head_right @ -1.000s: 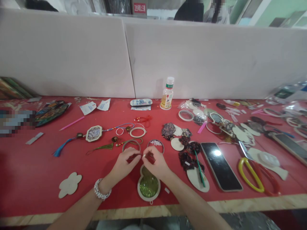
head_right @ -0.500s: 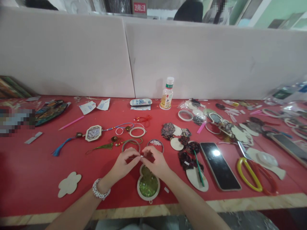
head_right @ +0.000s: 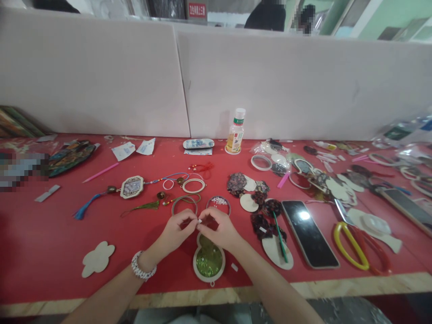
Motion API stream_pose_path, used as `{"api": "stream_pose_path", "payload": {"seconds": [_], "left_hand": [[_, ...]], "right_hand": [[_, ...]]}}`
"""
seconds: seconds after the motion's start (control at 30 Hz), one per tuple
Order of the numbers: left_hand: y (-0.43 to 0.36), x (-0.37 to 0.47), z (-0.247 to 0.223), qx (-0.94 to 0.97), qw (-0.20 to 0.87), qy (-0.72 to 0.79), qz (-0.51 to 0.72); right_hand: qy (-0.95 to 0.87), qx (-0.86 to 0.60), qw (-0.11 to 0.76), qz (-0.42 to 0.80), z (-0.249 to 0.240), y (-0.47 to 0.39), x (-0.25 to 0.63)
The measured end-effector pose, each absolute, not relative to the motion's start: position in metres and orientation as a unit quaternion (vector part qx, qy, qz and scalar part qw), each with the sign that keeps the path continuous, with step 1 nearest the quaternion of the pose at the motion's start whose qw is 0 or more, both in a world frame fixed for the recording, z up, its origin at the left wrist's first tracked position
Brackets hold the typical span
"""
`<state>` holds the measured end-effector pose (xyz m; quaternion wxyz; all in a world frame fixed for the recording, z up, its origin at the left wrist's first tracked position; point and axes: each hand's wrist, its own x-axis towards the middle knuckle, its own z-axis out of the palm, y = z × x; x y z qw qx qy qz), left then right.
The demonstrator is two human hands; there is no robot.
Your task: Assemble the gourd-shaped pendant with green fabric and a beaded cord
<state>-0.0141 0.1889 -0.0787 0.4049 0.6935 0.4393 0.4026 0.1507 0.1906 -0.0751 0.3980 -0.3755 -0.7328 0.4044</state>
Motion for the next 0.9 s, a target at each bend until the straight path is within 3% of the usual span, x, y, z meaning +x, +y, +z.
{"api": "stream_pose_path", "payload": {"seconds": [0.9], "left_hand": [[0.1875,-0.0180,-0.0743,0.736,0.372,0.429,0.368]], "right_hand": [[-0.769,-0.387,0.372,0.348,-0.0790,0.1919,0.1515]]}}
